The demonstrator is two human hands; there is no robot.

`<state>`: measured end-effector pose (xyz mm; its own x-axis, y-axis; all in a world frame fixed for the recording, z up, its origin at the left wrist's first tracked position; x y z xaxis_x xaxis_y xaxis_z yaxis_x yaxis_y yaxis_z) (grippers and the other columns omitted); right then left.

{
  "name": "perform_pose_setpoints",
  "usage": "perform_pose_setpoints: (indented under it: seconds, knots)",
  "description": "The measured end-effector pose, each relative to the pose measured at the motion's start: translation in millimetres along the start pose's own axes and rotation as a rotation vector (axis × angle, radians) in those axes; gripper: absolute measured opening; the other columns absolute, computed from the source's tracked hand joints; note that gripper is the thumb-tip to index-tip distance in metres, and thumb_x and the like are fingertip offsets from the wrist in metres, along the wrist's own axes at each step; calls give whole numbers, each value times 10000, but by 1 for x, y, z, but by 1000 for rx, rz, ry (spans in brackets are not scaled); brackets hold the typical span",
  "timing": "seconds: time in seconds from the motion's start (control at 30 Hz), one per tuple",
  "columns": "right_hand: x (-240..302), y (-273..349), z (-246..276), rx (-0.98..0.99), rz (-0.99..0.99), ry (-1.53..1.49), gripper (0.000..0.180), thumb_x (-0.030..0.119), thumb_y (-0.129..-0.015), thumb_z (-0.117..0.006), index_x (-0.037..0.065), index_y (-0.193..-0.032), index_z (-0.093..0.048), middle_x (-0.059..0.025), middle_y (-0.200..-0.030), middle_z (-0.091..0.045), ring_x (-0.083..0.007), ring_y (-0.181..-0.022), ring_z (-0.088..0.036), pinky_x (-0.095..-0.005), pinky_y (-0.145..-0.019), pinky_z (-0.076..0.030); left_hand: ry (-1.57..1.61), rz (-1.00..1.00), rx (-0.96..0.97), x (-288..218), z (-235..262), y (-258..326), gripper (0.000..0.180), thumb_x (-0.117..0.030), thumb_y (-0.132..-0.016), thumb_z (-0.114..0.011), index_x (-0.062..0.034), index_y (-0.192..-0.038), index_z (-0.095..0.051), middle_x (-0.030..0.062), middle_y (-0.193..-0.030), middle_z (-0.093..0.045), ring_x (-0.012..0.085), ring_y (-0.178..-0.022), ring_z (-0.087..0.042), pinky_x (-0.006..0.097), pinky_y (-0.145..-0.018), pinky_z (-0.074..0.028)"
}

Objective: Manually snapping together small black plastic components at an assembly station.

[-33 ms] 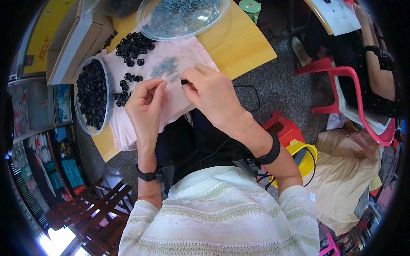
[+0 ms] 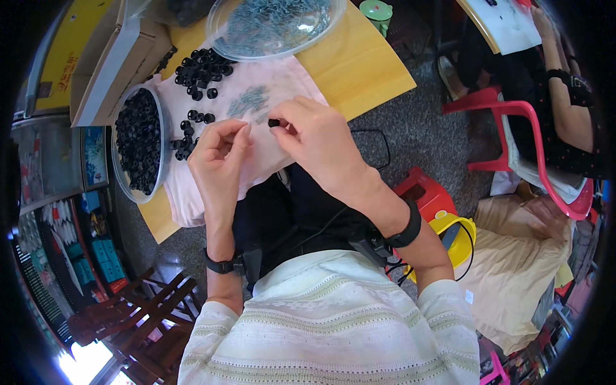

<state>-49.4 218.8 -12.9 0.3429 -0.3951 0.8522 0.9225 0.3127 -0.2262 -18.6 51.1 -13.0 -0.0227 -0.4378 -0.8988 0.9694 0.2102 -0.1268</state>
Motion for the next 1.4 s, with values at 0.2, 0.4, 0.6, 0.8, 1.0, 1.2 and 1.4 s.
perform_pose_setpoints:
  seconds: [0.2, 0.4, 0.6, 0.8, 1.0, 1.2, 1.4]
  knots:
    - [4, 5, -6, 39, -271, -753, 213, 81, -888, -662, 4, -1087, -667, -45, -962, -672, -110, -842, -647, -234, -673, -540, 63, -74, 47, -8, 4, 11, 74, 30, -846, -659, 31, -916, -636, 48, -867, -635, 92, -737, -627, 214, -658, -505]
    - [13, 14, -12, 91, -333, -948, 221, 93, -922, -632, -27, -1107, -650, -64, -1005, -675, -107, -865, -650, -226, -696, -555, 494, 40, 21, -10, 3, 19, 94, 28, -882, -623, 21, -971, -593, 60, -942, -630, 106, -782, -631, 233, -680, -514]
    - [11, 15, -16, 149, -427, -1183, 231, 106, -921, -639, -4, -1124, -652, -60, -1008, -676, -103, -862, -654, -227, -699, -559, 739, 60, -12, -4, 2, 19, 80, -35, -947, -568, 5, -1016, -565, 123, -1040, -640, 136, -838, -633, 275, -761, -533]
    - [2, 12, -15, 197, -530, -1354, 266, 143, -909, -662, 15, -1142, -653, -44, -978, -671, -93, -841, -644, -226, -687, -558, 807, 29, -21, -13, 8, 15, 80, -54, -977, -519, -3, -1038, -529, 191, -1063, -652, 214, -923, -663, 336, -823, -554]
    - [-5, 12, -14, 247, -544, -1402, 289, 153, -915, -655, 15, -1169, -644, -48, -974, -668, -91, -872, -638, -219, -677, -556, 678, 56, 0, -12, 16, 20, 161, -48, -944, -585, 28, -1086, -589, 125, -956, -668, 165, -842, -655, 283, -760, -537]
    - [0, 10, -13, 239, -553, -1352, 267, 147, -909, -663, 16, -1141, -656, -52, -967, -674, -92, -863, -643, -209, -631, -556, 555, 70, 17, -21, 16, 23, 163, 22, -885, -649, 29, -1047, -634, 67, -955, -652, 109, -827, -626, 227, -755, -503]
    - [3, 9, -13, 245, -543, -1308, 240, 141, -901, -673, 18, -1107, -671, -45, -951, -680, -88, -836, -646, -210, -621, -556, 263, -56, -6, -23, 21, 23, 146, 74, -823, -670, 15, -956, -659, 62, -933, -650, 102, -811, -601, 221, -709, -479]
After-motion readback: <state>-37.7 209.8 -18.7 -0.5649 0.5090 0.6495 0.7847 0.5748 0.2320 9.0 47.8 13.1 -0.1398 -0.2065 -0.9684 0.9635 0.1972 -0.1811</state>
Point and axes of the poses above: each hand's wrist, its own y-axis away from the middle knuckle, its own z-axis out of the back of the hand, x = y × z, the point moved 1 cm from there along -y, towards the middle knuckle
